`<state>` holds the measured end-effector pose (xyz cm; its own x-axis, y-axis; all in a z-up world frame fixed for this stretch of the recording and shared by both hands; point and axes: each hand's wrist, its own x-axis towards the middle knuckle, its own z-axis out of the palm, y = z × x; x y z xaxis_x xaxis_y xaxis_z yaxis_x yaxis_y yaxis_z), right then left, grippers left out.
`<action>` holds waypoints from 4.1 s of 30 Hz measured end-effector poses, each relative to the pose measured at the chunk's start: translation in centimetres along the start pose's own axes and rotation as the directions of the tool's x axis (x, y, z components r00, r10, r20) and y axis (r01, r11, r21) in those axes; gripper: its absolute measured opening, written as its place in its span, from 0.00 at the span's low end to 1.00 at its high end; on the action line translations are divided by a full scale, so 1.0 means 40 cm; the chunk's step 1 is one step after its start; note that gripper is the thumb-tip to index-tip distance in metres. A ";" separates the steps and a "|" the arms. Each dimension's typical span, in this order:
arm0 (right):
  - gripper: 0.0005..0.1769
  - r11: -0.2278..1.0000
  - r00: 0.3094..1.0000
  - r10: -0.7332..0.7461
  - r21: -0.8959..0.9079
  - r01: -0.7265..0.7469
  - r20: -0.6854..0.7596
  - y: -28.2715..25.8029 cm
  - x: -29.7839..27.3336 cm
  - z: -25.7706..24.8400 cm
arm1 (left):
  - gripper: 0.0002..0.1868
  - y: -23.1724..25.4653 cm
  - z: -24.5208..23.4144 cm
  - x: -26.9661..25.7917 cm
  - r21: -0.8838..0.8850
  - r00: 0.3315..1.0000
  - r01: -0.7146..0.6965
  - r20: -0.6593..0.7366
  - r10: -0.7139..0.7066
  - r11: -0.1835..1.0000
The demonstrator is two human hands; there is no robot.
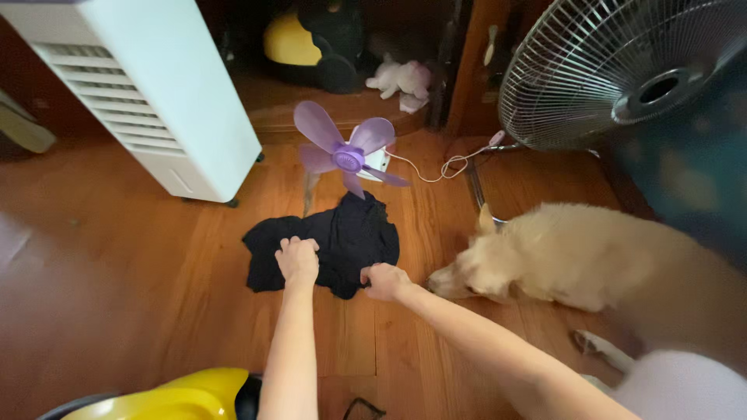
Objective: The person assembles a vacuum cleaner by winding the hose, picking up a cloth, and plugging the power cord into a wall outlet before turning the dial on the device.
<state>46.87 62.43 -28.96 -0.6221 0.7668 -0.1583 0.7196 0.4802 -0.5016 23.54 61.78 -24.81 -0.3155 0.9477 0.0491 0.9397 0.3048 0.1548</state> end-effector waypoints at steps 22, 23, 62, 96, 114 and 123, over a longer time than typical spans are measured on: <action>0.13 0.930 0.985 0.032 0.366 0.033 -0.171 0.089 0.082 -0.073 | 0.17 -0.405 -0.203 0.212 -0.674 0.990 0.138 0.094 -0.101 0.725; 0.14 0.928 0.982 0.030 0.371 0.042 -0.185 0.073 0.081 -0.098 | 0.16 -0.419 -0.235 0.185 -0.439 0.983 0.180 0.056 -0.173 0.880; 0.16 0.966 0.995 -0.031 0.259 0.006 0.093 -0.162 -0.126 -0.261 | 0.19 -0.441 -0.320 -0.111 0.102 0.924 0.291 0.227 -0.307 0.951; 0.45 0.877 0.680 0.464 0.405 -0.260 -0.568 0.150 -0.099 -0.298 | 0.26 0.190 -0.215 -0.081 -0.539 0.795 -0.195 0.402 0.454 0.820; 0.60 0.900 0.880 -0.365 0.357 0.251 0.303 -0.662 -0.161 0.064 | 0.16 -0.394 -0.440 -0.552 -0.109 0.990 0.005 0.142 0.011 0.994; 0.47 0.887 0.930 -0.305 0.417 0.200 0.203 -0.760 -0.246 0.072 | 0.22 -0.352 -0.468 -0.806 0.205 0.934 -0.058 -0.335 0.125 0.977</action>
<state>30.23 39.04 -14.60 -0.8611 0.4803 -0.1670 0.3850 0.4011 -0.8312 18.02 25.16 -10.10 -0.2208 0.8914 0.3957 0.9634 0.2627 -0.0543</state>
